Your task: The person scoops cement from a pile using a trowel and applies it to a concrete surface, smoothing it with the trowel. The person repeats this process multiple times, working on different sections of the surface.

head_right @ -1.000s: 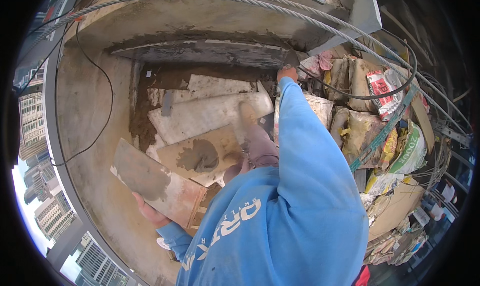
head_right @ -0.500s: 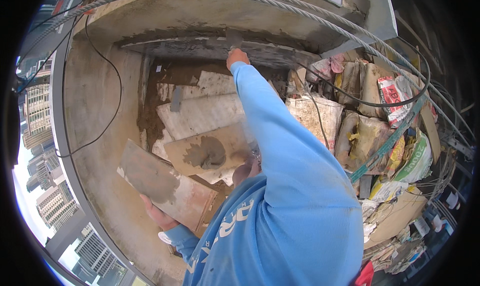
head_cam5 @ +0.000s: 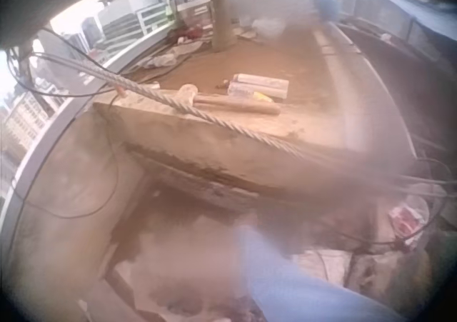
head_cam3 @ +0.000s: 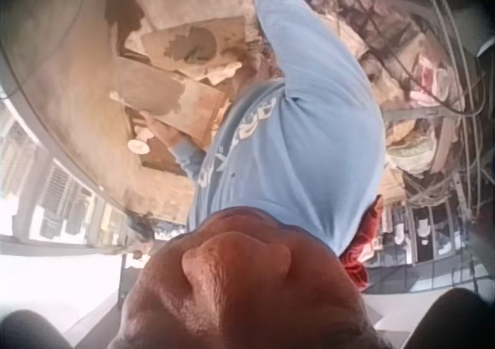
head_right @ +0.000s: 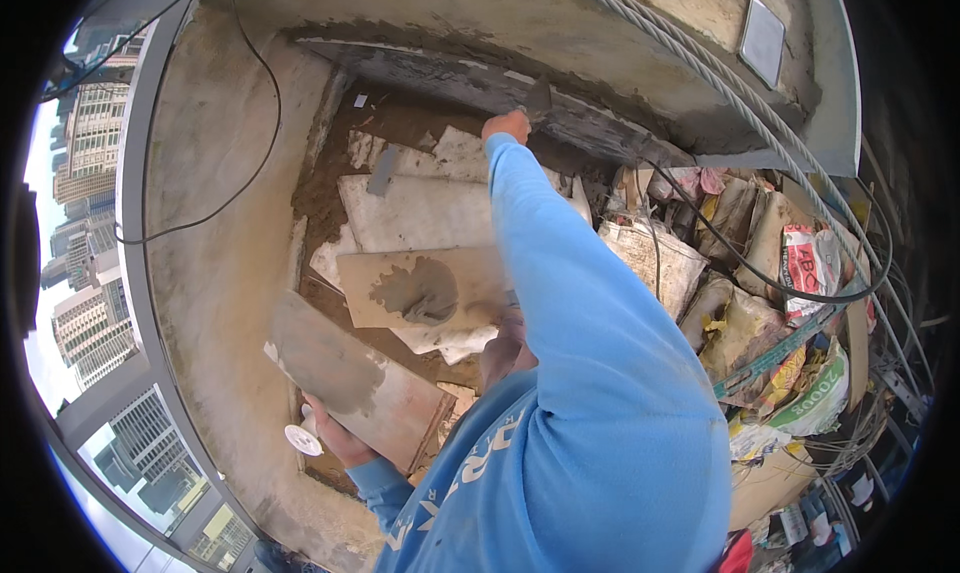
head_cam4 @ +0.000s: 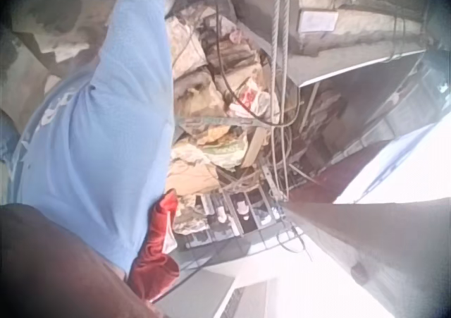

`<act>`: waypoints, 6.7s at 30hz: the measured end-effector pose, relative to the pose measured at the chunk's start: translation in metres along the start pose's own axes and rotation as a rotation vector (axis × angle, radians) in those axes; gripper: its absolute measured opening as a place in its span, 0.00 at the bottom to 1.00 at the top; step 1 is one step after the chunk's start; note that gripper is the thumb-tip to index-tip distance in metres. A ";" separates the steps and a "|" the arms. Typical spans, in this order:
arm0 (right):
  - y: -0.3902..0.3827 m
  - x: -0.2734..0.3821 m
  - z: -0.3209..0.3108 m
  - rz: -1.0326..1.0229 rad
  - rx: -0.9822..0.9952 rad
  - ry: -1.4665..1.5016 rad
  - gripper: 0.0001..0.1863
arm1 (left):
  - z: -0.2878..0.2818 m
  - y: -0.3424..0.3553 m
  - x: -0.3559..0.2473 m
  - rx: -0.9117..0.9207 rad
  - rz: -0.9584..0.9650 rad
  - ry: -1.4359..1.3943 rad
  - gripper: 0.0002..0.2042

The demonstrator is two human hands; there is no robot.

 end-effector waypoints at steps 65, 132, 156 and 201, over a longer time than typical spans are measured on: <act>-0.307 0.009 -0.166 -1.284 0.756 0.176 0.34 | 0.019 0.016 -0.073 0.764 -0.012 -0.110 0.29; -0.589 0.025 -0.018 -1.297 1.486 -0.372 0.29 | -0.196 0.072 -0.016 -0.100 0.604 -0.647 0.23; -0.355 0.059 -0.161 -1.387 0.754 0.194 0.20 | 0.041 -0.033 -0.079 0.775 0.203 -0.139 0.27; -0.281 0.093 -0.391 -1.688 -0.247 -0.193 0.26 | 0.164 -0.053 -0.028 1.146 0.451 0.330 0.27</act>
Point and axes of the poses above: each hand's wrist, its own y-axis towards the middle knuckle, its own z-axis out of the palm, x = y × z, the point moved 2 cm from there along y, towards the middle knuckle, and after that the axes turned 12 degrees about y, right-handed, at the moved point
